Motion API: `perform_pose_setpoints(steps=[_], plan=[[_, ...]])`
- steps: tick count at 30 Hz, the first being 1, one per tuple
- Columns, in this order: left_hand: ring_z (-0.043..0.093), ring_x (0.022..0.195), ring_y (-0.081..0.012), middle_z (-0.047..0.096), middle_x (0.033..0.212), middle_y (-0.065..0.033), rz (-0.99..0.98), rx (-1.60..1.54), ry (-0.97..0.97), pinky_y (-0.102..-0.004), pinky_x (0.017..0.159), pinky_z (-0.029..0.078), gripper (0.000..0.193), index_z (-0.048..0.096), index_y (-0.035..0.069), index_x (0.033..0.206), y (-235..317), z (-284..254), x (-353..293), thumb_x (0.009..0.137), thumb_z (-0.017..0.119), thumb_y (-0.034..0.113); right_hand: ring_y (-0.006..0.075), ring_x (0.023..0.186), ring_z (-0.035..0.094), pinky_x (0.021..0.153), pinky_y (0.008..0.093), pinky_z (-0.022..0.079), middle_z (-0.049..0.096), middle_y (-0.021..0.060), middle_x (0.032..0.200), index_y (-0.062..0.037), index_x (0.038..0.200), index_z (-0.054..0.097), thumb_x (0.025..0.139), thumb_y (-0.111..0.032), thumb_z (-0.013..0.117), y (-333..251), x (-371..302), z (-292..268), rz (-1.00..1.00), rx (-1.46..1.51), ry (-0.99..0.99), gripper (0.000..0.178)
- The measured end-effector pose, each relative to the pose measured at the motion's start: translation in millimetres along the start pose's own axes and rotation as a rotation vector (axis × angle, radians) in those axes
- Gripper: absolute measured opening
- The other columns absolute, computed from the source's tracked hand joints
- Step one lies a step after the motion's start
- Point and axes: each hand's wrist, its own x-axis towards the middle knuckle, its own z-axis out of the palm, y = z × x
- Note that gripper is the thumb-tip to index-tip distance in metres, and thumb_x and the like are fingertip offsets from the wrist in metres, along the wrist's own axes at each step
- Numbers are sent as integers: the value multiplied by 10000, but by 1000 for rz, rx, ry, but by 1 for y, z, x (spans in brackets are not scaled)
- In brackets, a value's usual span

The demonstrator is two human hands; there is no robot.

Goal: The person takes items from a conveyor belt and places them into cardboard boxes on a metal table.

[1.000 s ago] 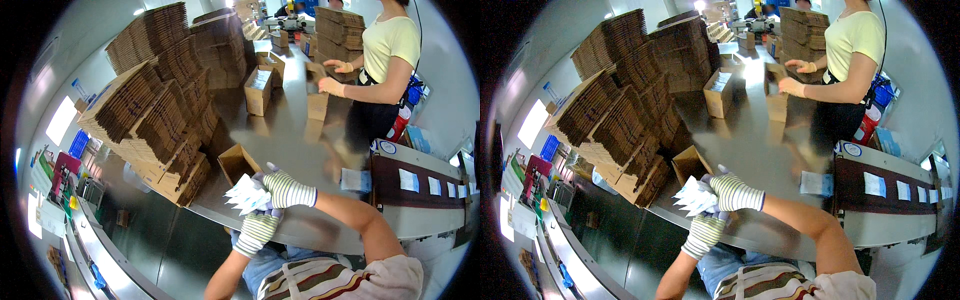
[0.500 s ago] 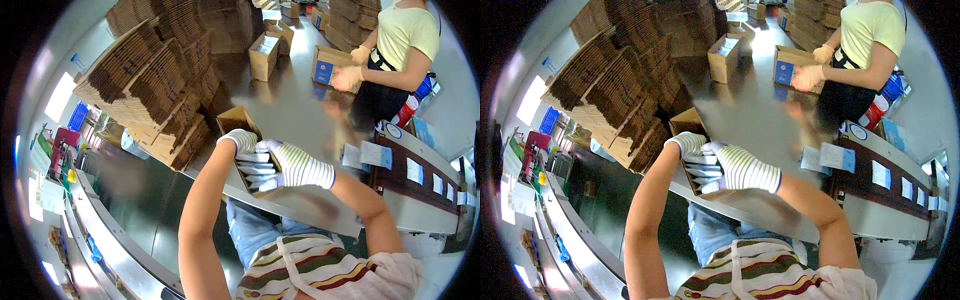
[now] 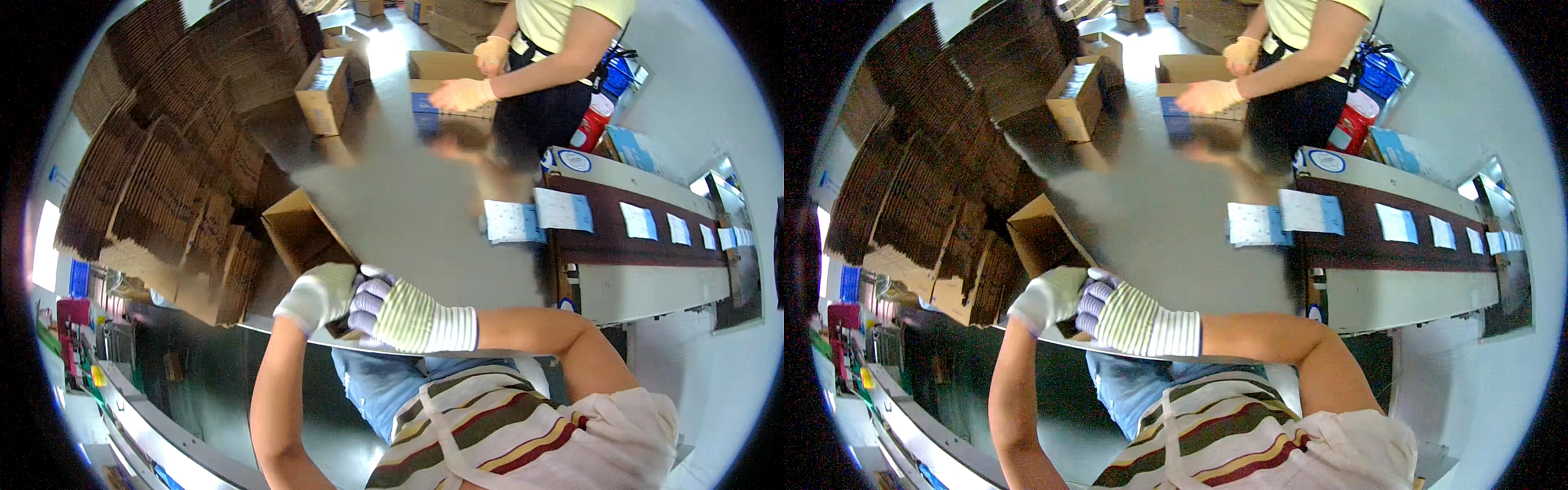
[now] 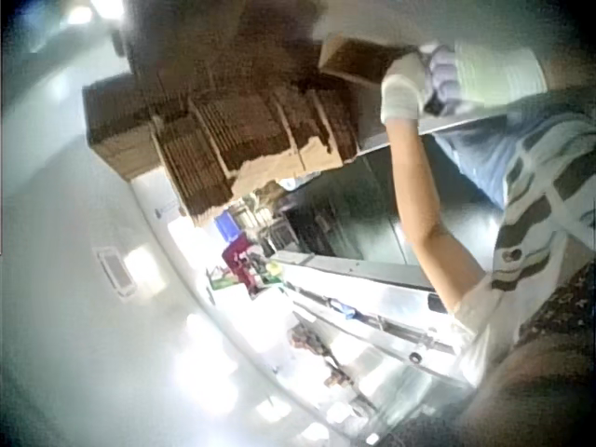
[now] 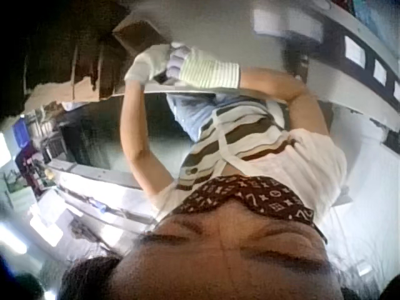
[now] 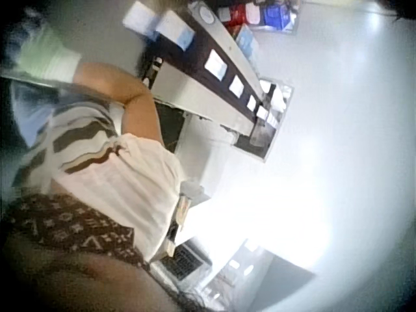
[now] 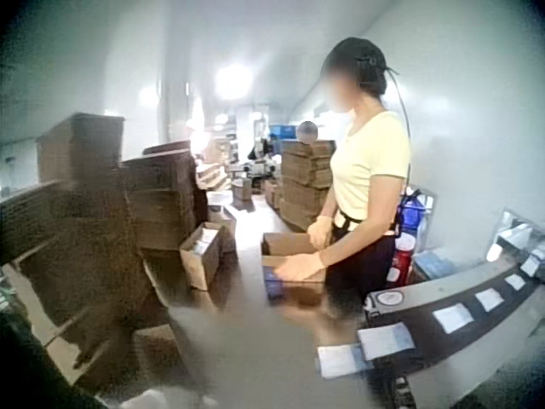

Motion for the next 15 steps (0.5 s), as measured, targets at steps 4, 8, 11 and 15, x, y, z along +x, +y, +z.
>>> perform_pose_setpoints(steps=[4, 8, 11, 15], plan=[[642, 802, -356, 653, 807, -194, -54, 142, 91, -433, 702, 508, 271, 652, 29, 833, 18, 25, -26, 830, 503, 255, 270, 963, 535, 946, 485, 402, 573, 92, 946, -81, 885, 596, 701, -329, 666, 25, -16, -37, 48, 244, 179, 317], [621, 753, -339, 634, 774, -167, -27, 134, 232, -429, 683, 496, 274, 624, 38, 838, 11, 37, -26, 808, 589, 308, 301, 967, 548, 834, 432, 459, 595, 143, 978, -41, 992, 577, 761, -371, 669, 100, -70, -46, 347, 169, -230, 413], [619, 772, -336, 633, 780, -169, -37, 102, 253, -428, 686, 495, 277, 629, 34, 866, 13, 37, -28, 807, 591, 302, 318, 836, 616, 788, 400, 490, 638, 174, 928, -36, 1012, 618, 768, -310, 679, 163, -110, -69, 583, 148, -355, 372], [623, 835, -341, 641, 877, -180, -43, 83, 226, -434, 725, 496, 323, 628, 25, 907, 10, 38, -24, 824, 561, 329, 348, 952, 607, 860, 406, 470, 634, 210, 1017, -13, 1045, 596, 792, -293, 654, 240, -161, -102, 882, -28, -543, 382]])
